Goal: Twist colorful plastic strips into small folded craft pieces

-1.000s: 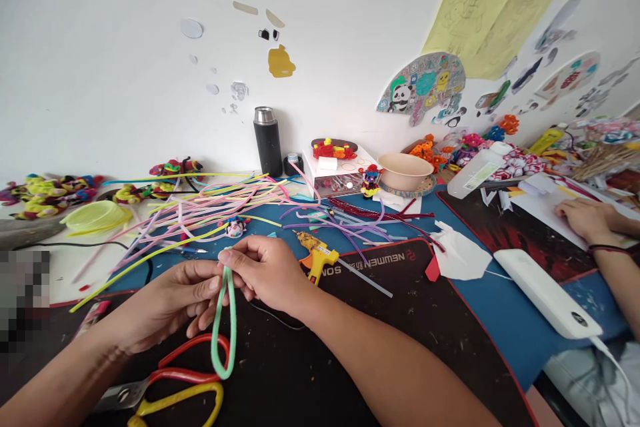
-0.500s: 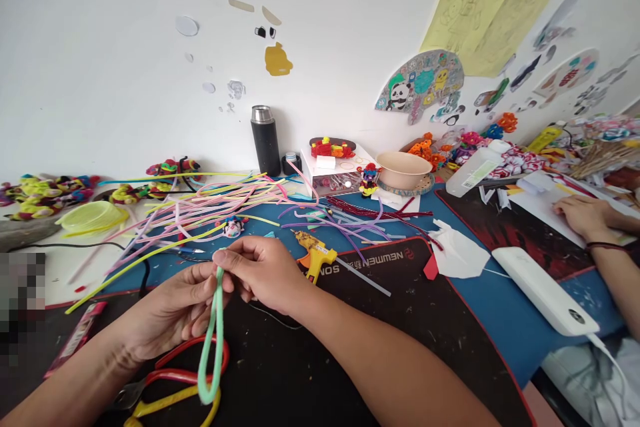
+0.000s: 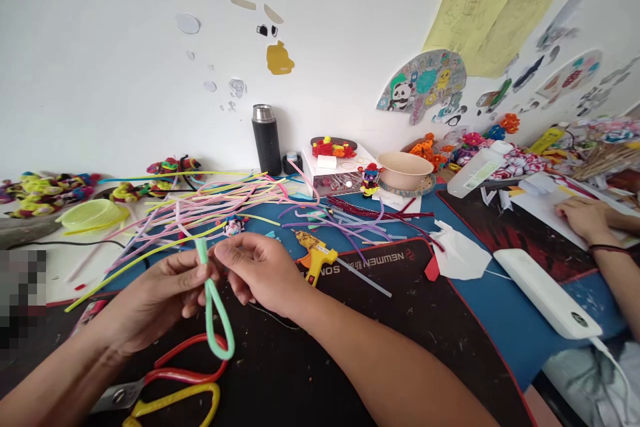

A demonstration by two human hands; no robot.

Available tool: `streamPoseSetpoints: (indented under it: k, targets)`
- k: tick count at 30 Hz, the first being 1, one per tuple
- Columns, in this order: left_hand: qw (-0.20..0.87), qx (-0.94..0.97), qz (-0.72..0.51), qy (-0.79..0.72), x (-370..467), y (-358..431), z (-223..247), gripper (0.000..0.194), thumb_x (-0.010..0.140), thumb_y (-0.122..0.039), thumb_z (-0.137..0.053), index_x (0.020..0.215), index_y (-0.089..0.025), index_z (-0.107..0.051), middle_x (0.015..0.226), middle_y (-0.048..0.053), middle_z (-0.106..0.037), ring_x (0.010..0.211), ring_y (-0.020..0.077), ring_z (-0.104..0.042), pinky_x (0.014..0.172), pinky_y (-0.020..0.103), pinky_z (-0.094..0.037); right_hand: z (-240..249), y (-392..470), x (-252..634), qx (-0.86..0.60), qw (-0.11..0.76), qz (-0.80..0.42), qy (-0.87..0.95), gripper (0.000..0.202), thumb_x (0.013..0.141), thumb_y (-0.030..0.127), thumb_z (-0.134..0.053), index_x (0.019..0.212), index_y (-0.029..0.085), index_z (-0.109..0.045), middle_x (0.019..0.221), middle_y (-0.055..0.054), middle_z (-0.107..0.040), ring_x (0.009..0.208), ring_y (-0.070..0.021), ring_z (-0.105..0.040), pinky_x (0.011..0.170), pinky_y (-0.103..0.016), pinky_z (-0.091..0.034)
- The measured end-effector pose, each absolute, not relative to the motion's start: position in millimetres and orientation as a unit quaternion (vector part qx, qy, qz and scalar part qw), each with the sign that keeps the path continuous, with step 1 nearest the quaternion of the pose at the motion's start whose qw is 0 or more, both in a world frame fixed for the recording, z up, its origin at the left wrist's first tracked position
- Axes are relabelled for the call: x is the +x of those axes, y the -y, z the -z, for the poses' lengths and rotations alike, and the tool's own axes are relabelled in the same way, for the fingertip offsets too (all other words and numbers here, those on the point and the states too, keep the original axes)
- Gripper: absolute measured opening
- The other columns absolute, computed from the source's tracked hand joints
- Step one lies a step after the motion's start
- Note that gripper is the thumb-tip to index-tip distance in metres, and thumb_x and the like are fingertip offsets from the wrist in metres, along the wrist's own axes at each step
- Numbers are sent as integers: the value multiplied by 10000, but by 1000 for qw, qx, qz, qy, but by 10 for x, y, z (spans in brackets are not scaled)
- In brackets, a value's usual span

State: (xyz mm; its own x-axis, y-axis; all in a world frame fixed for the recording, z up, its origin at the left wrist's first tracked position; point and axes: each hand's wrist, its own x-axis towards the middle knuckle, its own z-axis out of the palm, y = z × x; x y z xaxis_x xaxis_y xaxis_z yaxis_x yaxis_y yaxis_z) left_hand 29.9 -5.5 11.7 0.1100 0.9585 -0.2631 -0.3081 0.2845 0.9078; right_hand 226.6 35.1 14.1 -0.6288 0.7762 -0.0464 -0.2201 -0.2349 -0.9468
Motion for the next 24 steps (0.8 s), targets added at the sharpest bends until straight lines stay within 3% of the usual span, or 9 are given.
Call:
streamPoseSetpoints:
  k: [7,13,20,24]
  targets:
    - [467,329,-664,-484,177,-35,-303,506,437,-478,-1123,697,-158,-831,596,22,-727,503,95,-610,467,148,-489,-96,-356,2265,-272,288,-754,524,706,871,856,-709,1028,168,-706,552,74,-556,427,-88,-484,425,-221,-328]
    - [447,337,-668,-490,193,-32,-315,496,441,-505,-1114,718,-184,-857,594,27,-736,519,122,-647,507,177,-549,-52,-360,2266,-275,247,-788,492,732,875,877,-687,1032,162,-712,579,53,-584,437,-93,-497,408,-216,-296]
    - [427,350,-673,-492,227,-7,-346,472,439,-513,-1110,699,-209,-860,584,17,-728,512,124,-651,507,183,-561,-23,-348,2273,-263,211,-802,493,701,973,811,-632,1018,128,-783,578,51,-542,456,-87,-496,428,-226,-296]
    - [426,355,-672,-491,236,-2,-340,466,451,-522,-1107,710,-217,-866,593,20,-734,515,125,-649,508,187,-561,-11,-343,2260,-254,212,-807,490,675,946,805,-677,983,137,-769,560,62,-529,441,-87,-477,419,-233,-288]
